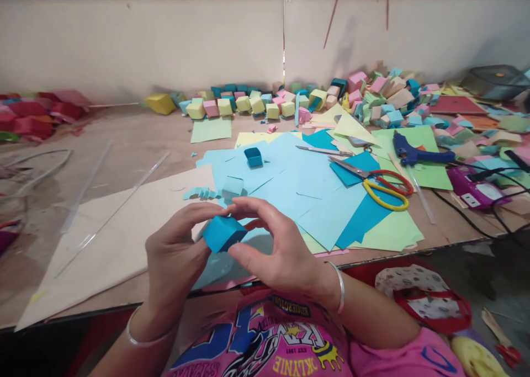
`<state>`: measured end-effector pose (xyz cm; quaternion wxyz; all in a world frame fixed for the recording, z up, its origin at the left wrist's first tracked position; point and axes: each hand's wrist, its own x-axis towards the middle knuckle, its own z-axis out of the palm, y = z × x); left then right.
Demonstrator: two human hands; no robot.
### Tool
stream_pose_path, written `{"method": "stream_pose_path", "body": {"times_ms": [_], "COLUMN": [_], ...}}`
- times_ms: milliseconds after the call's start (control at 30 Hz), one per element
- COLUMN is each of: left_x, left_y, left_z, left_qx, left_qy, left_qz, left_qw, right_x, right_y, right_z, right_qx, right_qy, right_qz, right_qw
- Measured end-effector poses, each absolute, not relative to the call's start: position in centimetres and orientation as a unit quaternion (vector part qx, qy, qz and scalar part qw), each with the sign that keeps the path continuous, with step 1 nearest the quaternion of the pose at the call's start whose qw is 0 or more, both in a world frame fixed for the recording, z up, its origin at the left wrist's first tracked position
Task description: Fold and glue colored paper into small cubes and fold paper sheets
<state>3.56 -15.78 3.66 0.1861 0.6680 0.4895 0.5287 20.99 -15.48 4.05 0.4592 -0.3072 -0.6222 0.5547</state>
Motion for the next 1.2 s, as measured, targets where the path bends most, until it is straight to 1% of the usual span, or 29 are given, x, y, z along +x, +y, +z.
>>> {"method": "stream_pose_path", "body": {"times_ms": [167, 367, 533, 600, 767, 967, 1067, 1200], "left_x": [3.4, 1.3, -0.3, -0.1, 1.2, 2.0, 2.5, 2.9], "left_y": [-15.8, -16.2, -16.2, -16.1, -16.1, -16.8, -16.9, -17.1], "left_z": [3.9, 4.3, 2.3, 1.3, 0.7, 1.6, 1.6, 1.6], "left_qx": [0.7, 0.726, 0.798, 0.812, 0.789, 0.769, 0.77, 0.771], "left_qy": [0.488, 0.493, 0.482, 0.479, 0.504, 0.499, 0.493, 0.496], "left_qz": [0.483, 0.434, 0.324, 0.3, 0.326, 0.368, 0.377, 0.38], "left_qw": [0.196, 0.204, 0.161, 0.149, 0.131, 0.154, 0.146, 0.126], "right_x": [21.0, 21.8, 22.2, 22.2, 22.1, 21.6, 21.2, 21.1], "right_y": [-14.8, -14.3, -14.3, -14.3, -14.5, -15.3, -15.8, -16.1], "right_z": [3.4, 3.2, 2.5, 2.3, 2.0, 2.4, 2.5, 2.5], "right_qx": [-0.335, -0.409, -0.436, -0.439, -0.452, -0.452, -0.451, -0.464], "right_qy": [-0.604, -0.557, -0.533, -0.527, -0.526, -0.572, -0.609, -0.653], "right_qz": [0.558, 0.544, 0.537, 0.539, 0.536, 0.493, 0.448, 0.344], "right_qw": [0.46, 0.476, 0.487, 0.489, 0.482, 0.476, 0.474, 0.491]}}
